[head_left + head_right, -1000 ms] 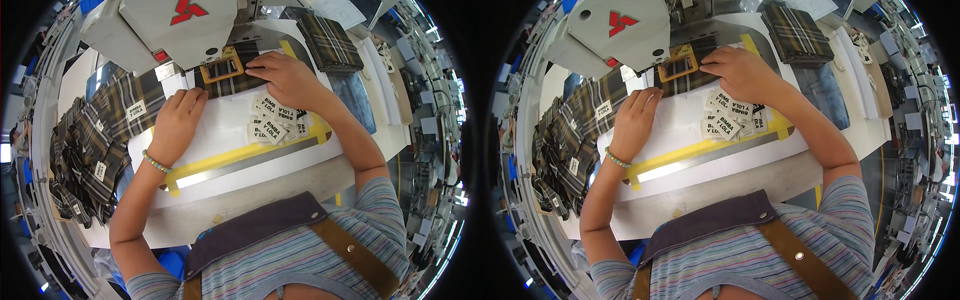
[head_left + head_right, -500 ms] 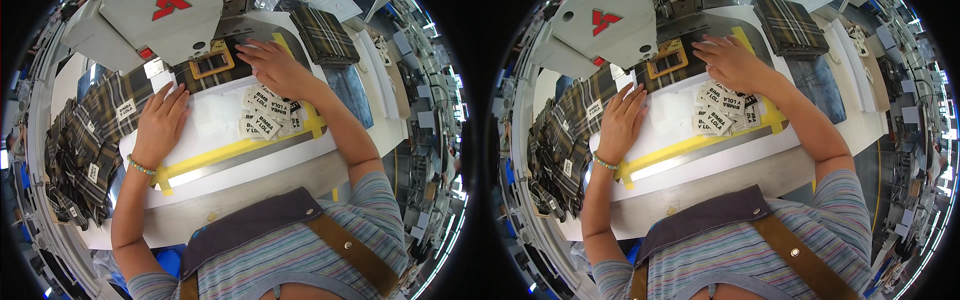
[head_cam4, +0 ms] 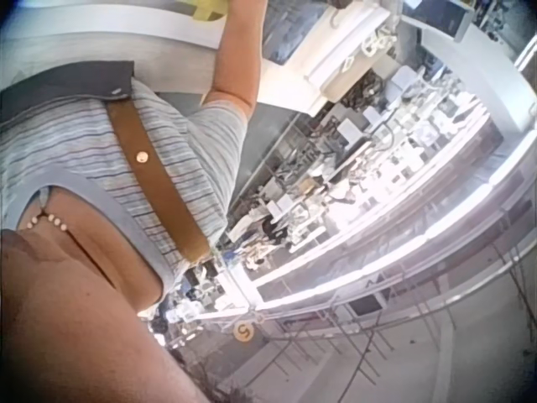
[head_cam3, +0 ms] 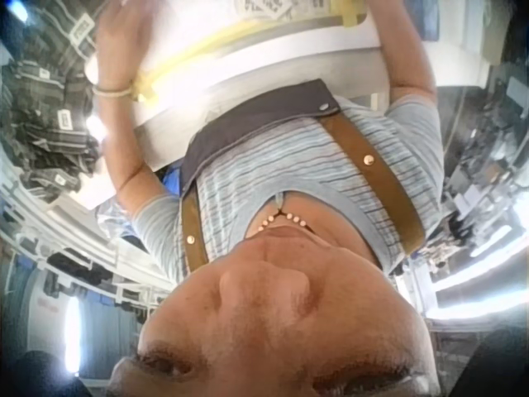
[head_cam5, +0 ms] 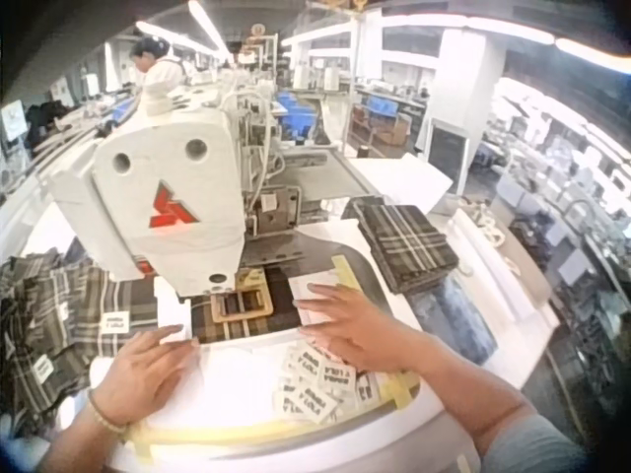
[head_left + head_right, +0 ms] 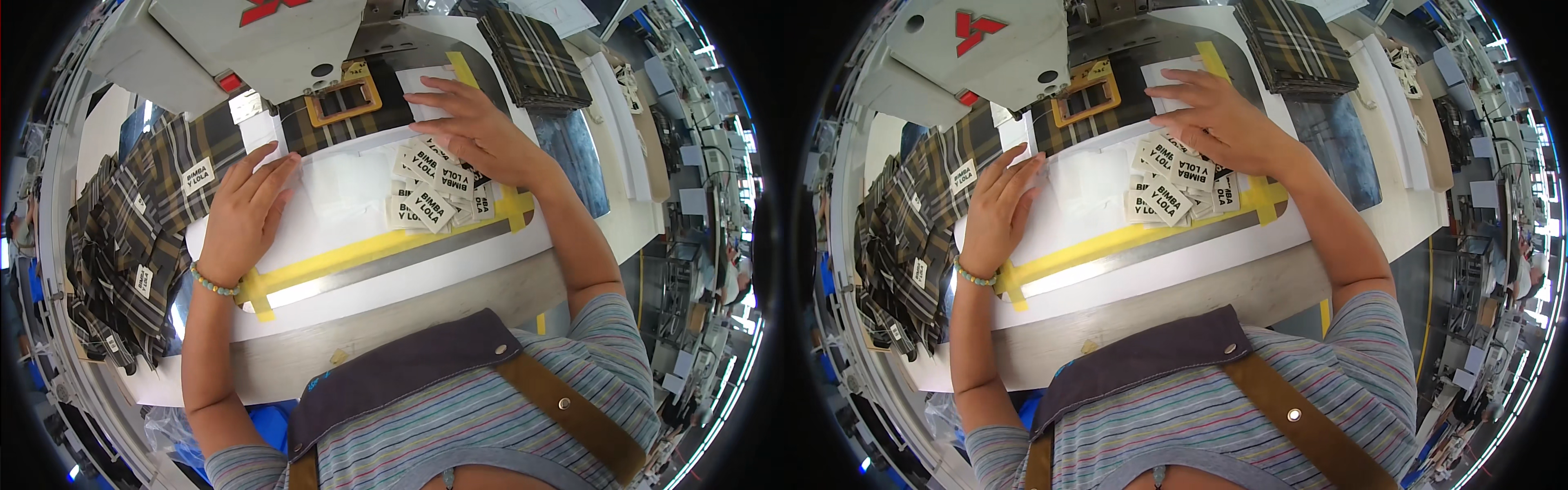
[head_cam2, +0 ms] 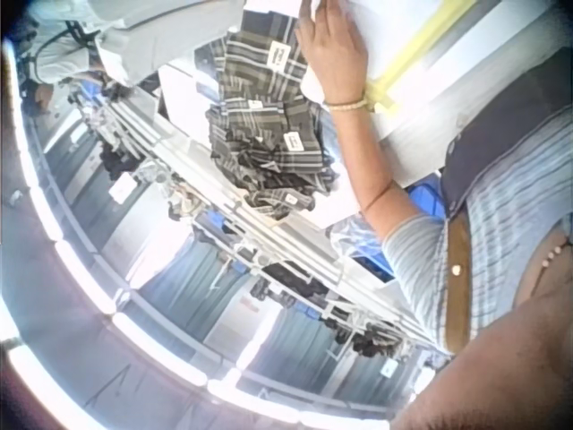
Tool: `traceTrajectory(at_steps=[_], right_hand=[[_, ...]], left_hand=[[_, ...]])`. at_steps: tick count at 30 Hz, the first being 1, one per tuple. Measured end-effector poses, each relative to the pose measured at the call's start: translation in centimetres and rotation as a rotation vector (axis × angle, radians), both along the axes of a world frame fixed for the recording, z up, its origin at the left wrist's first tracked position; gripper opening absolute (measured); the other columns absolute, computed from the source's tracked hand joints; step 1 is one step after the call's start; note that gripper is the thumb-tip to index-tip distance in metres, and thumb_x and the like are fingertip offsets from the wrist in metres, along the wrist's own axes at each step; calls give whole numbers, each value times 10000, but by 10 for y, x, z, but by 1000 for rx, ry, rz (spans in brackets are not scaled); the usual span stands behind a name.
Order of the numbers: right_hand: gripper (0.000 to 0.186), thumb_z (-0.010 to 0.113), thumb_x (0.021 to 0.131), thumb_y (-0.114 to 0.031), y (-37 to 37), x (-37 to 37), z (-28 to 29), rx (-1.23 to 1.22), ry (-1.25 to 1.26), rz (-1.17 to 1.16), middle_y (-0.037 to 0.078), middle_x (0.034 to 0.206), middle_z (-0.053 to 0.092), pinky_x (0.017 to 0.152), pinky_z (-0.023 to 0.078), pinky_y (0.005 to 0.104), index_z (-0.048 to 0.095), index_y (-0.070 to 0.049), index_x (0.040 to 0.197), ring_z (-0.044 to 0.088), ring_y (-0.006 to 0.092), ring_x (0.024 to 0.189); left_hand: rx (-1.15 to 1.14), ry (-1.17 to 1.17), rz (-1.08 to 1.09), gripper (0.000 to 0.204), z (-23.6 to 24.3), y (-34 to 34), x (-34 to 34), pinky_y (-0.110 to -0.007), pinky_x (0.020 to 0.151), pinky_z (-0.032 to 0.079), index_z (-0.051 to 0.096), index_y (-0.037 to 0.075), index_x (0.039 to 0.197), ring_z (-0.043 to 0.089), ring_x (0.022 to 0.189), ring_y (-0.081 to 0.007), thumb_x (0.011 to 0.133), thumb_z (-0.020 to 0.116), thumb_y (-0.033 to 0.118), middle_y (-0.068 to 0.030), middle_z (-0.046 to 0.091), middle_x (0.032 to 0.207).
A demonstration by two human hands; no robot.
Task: The person operates an industrial sewing machine to attach small white labels to plaid fabric pieces. They pick up a fabric piece, place a label on it, and guide it through the machine to stitch the label in place. The finished pieces are stacked on the left side of the table.
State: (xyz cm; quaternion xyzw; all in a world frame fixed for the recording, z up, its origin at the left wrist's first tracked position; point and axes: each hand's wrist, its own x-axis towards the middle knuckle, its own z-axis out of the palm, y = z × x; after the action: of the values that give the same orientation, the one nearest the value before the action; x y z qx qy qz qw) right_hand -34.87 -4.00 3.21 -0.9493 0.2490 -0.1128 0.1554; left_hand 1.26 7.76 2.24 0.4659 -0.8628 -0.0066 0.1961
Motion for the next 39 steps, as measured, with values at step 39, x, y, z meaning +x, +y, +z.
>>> traceTrajectory(at_steps=[39], right_hand=[[359,541,1042,-333,1,4,-5,-70,-74,-30,58,1585,456,1224,297,466,707,-180,1321,321,326,1504]], left_hand=[[-37,171,-1,483,7,-1,-4,-418,948,531,646,43,1313,655,1121,-351,841,666,-58,-166,696,1197]])
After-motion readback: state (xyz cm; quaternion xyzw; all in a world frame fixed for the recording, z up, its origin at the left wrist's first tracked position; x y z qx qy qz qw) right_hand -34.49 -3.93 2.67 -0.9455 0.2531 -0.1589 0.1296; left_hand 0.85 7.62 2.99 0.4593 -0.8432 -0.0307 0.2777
